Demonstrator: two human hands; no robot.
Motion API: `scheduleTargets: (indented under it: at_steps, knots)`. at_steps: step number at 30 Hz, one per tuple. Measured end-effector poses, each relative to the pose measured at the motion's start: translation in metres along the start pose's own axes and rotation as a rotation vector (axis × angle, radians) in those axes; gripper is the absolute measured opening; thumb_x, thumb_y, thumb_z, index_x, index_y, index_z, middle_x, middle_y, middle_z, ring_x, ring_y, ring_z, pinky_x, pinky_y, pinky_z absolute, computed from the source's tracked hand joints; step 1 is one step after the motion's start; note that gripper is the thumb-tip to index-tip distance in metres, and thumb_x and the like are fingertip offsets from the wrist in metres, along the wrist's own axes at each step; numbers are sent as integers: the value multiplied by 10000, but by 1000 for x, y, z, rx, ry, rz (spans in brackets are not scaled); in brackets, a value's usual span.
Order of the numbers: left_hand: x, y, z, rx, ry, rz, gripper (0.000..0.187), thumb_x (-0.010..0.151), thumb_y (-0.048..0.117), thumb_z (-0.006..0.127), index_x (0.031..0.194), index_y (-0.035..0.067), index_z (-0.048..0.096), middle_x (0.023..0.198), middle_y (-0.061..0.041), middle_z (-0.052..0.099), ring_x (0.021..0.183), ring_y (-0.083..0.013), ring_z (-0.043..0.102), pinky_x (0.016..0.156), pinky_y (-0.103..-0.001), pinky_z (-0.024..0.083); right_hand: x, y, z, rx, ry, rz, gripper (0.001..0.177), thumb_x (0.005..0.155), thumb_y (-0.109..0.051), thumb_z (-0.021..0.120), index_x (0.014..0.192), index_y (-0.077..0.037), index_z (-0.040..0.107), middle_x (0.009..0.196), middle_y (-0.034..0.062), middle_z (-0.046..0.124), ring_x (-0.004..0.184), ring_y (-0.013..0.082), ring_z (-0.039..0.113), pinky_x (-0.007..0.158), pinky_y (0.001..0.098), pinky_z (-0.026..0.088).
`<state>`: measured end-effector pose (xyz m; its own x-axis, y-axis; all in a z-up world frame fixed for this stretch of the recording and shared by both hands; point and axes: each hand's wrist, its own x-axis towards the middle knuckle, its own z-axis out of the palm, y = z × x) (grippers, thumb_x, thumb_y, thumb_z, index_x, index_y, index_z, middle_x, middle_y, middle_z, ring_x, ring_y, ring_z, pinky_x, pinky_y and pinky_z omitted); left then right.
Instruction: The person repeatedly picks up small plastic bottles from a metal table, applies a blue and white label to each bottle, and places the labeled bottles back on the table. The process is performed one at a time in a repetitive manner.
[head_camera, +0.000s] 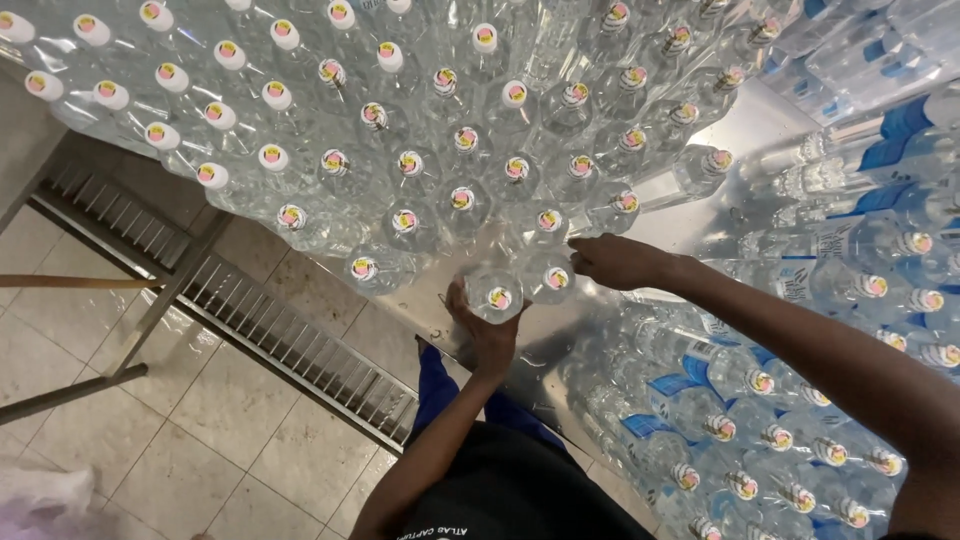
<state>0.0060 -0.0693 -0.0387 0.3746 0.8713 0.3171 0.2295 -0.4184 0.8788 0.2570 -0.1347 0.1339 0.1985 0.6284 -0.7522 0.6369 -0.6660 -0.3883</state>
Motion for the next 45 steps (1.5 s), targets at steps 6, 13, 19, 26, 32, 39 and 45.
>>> scheduleTargets:
  at_steps: [6,13,19,26,32,39,45]
  knots:
    - [-9,-7,-7,448,-108,-125,1195,734,710,924,1526,19,356,1605,-224,430,1471,-368,514,1036,-686,589,-125,22,-15,-629,142,219,555,999,-520,682,1437,-179,675,1042,148,837,983,354,830,846,490,681]
    - [-24,-12,11,-1279,-520,-1471,303,1041,53,744,1327,50,645,1352,-138,698,1304,-287,685,1156,-446,539,-138,78,2,-255,167,333,757,989,-565,684,1604,-141,557,1375,342,706,1097,525,797,919,652,656]
    - [-18,-49,17,-1351,-424,-1449,353,968,-45,780,1286,54,663,1321,-93,691,1259,-255,692,1199,-429,573,-142,48,9,-174,208,280,774,950,-596,718,1579,-164,593,1333,341,732,1067,541,800,985,652,634]
    - [-1,-68,2,-1303,-287,-1380,308,1004,-64,722,1291,-8,625,1284,-114,643,1239,-268,676,1208,-424,567,-128,4,52,-105,241,179,770,988,-655,627,1639,-260,517,1402,288,702,1140,509,771,1008,628,616]
    - [17,-55,-17,-1386,-270,-1289,316,1030,-21,703,1342,-47,661,1433,-195,674,1308,-296,679,1256,-430,532,-124,-51,90,-111,288,71,736,1009,-649,594,1648,-303,483,1443,283,656,1120,485,780,967,606,630]
    - [42,9,-104,-1208,-505,-1158,392,976,-4,722,1355,-52,637,1551,-266,617,1381,-428,634,1246,-559,506,-91,-105,136,-31,518,-75,708,981,-691,620,1589,-334,555,1391,244,696,977,441,816,834,571,667]
    - [47,-26,-173,-177,-893,-459,1229,775,199,1021,1690,26,218,1538,-291,405,1387,-481,577,1089,-520,633,-60,-176,153,66,649,-202,626,970,-557,735,1516,-273,620,1346,271,704,961,483,799,707,598,651]
